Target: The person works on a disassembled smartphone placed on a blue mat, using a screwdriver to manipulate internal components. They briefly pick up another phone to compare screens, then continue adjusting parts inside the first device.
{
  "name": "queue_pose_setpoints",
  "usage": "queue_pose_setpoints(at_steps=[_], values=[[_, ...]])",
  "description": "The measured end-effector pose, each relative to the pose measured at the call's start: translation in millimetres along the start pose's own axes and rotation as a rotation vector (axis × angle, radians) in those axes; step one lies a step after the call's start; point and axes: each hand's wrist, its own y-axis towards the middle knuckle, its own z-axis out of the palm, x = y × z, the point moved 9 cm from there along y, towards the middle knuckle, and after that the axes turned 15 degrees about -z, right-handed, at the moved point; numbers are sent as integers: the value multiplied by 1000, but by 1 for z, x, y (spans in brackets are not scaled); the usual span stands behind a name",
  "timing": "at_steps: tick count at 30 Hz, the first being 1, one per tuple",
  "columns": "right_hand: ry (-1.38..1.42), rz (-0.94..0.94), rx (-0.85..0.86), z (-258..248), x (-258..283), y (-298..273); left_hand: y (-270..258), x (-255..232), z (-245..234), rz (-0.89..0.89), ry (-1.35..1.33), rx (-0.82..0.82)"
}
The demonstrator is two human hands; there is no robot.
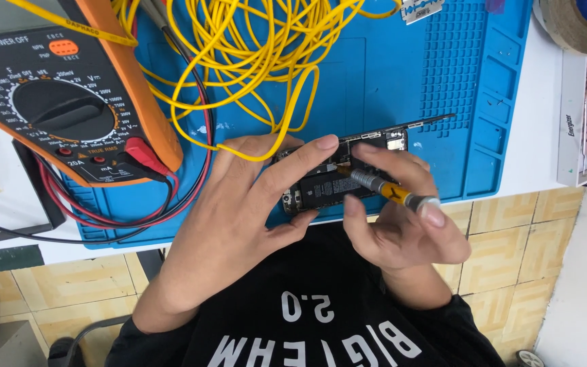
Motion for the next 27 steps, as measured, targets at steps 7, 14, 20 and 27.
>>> queue_pose_setpoints(at_steps=[7,14,20,27], values=[[21,57,-48,4,3,6,0,-1,-1,15,6,-14],[-48,107,-118,-5,-2,3,0,1,1,0,-1,-11],[134,136,-329,-40,-9,-43,3,-3,-3,7,-52,-8],[-181,-37,-370,-156,-25,-40,4,-5,0,43,10,-79]])
